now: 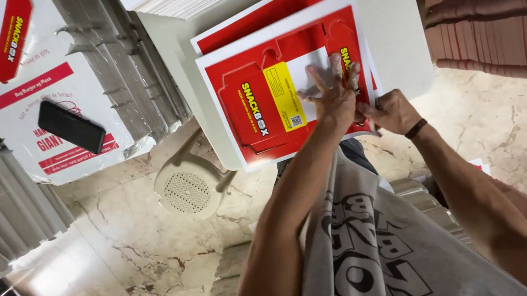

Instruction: The person repeatedly folds flat red and white cardboard pieces into small boxes on a table. They fold the sides, tuck the flaps, and then place the finished boxes into a larger white container. The process is repeated multiple times throughout the clip.

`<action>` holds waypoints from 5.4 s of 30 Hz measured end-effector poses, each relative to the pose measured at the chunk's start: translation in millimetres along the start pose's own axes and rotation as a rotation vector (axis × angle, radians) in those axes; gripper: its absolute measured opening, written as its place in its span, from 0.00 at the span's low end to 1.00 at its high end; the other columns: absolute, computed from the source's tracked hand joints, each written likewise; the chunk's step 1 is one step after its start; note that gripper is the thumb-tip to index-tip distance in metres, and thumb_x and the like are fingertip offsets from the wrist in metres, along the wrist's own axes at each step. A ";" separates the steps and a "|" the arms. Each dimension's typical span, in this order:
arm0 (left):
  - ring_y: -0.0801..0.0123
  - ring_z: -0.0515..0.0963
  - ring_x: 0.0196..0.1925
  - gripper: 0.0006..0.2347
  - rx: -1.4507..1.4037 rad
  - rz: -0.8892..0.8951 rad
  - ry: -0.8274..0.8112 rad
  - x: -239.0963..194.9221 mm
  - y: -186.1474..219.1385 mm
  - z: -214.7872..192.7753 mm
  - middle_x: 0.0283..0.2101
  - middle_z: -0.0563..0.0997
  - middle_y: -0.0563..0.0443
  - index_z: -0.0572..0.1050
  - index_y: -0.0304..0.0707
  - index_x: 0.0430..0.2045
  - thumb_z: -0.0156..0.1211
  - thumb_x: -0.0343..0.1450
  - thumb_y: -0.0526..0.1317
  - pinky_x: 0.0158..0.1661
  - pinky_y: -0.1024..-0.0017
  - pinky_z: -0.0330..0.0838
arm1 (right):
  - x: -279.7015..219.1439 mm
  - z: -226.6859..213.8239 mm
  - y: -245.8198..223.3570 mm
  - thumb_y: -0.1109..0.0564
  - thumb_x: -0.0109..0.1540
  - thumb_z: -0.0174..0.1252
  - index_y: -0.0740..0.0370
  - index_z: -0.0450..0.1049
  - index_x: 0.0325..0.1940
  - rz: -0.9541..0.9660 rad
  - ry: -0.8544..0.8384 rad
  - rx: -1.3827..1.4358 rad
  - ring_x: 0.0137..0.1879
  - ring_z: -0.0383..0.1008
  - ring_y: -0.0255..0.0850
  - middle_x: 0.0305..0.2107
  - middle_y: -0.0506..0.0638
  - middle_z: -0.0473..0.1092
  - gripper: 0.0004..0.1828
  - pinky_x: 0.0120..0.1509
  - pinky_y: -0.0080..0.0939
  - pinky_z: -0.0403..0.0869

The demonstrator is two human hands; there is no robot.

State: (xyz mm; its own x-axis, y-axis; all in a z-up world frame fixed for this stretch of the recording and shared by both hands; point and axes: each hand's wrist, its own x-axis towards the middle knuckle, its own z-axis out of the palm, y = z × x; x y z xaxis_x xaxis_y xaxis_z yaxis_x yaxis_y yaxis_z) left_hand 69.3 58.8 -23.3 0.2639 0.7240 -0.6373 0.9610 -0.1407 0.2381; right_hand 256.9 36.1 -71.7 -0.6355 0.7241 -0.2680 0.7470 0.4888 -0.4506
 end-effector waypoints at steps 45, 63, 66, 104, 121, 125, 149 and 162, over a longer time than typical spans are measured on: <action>0.20 0.29 0.75 0.42 0.161 0.015 -0.018 14.9 3.3 10.9 0.78 0.28 0.41 0.36 0.48 0.76 0.64 0.73 0.43 0.53 0.15 0.57 | -36.4 6.6 -75.8 0.58 0.63 0.61 0.58 0.72 0.16 0.451 0.470 0.612 0.17 0.68 0.46 0.11 0.53 0.67 0.19 0.27 0.37 0.67; 0.14 0.22 0.72 0.49 0.018 -0.057 -0.018 -41.2 -69.6 41.8 0.77 0.24 0.35 0.32 0.55 0.76 0.68 0.68 0.37 0.46 0.03 0.43 | 9.7 41.3 -178.2 0.24 0.62 0.57 0.64 0.70 0.66 1.106 0.135 1.044 0.64 0.69 0.62 0.53 0.68 0.72 0.45 0.73 0.64 0.62; 0.14 0.22 0.72 0.47 0.053 -0.088 -0.030 -40.8 -66.3 39.1 0.78 0.24 0.36 0.32 0.55 0.76 0.64 0.69 0.34 0.46 0.03 0.40 | 1.8 57.9 -174.7 0.32 0.67 0.60 0.73 0.79 0.33 0.937 0.353 0.836 0.33 0.73 0.49 0.23 0.67 0.73 0.36 0.39 0.41 0.61; 0.45 0.73 0.57 0.31 -0.009 -0.324 0.414 -70.5 -215.3 -39.9 0.52 0.72 0.41 0.64 0.45 0.66 0.69 0.66 0.38 0.55 0.36 0.70 | -2.8 27.3 -41.1 0.49 0.68 0.47 0.69 0.68 0.64 0.813 0.305 0.278 0.44 0.77 0.73 0.51 0.61 0.62 0.26 0.47 0.68 0.79; 0.50 0.74 0.56 0.30 0.071 -0.406 0.876 -224.3 -206.6 -152.2 0.55 0.79 0.47 0.72 0.42 0.59 0.72 0.59 0.40 0.50 0.56 0.77 | -3.1 -107.3 -102.7 0.53 0.65 0.52 0.60 0.65 0.70 0.442 0.545 0.479 0.57 0.75 0.59 0.58 0.62 0.72 0.28 0.60 0.56 0.73; 0.50 0.76 0.51 0.26 0.181 -0.338 0.951 -221.5 -219.5 -296.7 0.51 0.78 0.51 0.72 0.48 0.58 0.67 0.63 0.40 0.33 0.51 0.82 | 49.3 -205.8 -120.8 0.55 0.65 0.54 0.61 0.71 0.57 0.457 0.676 0.446 0.40 0.79 0.54 0.35 0.58 0.77 0.17 0.48 0.51 0.74; 0.46 0.71 0.66 0.30 -0.200 -0.189 0.422 95.6 -425.1 -431.6 0.60 0.74 0.42 0.64 0.43 0.67 0.59 0.66 0.35 0.62 0.46 0.67 | 361.9 -227.6 40.8 0.39 0.60 0.54 0.52 0.75 0.59 0.756 0.358 -0.146 0.47 0.82 0.58 0.37 0.59 0.80 0.27 0.48 0.61 0.80; 0.20 0.48 0.71 0.39 -0.336 0.079 1.063 -23.1 -369.6 -363.7 0.67 0.58 0.06 0.58 0.08 0.66 0.83 0.72 0.40 0.71 0.42 0.35 | 256.0 -272.5 -16.0 0.50 0.67 0.59 0.75 0.76 0.54 0.411 0.591 0.165 0.51 0.73 0.78 0.40 0.77 0.75 0.23 0.51 0.74 0.73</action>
State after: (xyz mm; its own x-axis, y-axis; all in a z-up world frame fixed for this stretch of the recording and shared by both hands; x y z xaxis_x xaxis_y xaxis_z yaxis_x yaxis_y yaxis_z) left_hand -322.0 339.7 170.0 -0.0360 0.9531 0.3006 0.8312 -0.1384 0.5385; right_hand 135.5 346.2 98.9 -0.0645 0.9971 0.0400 0.8334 0.0759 -0.5474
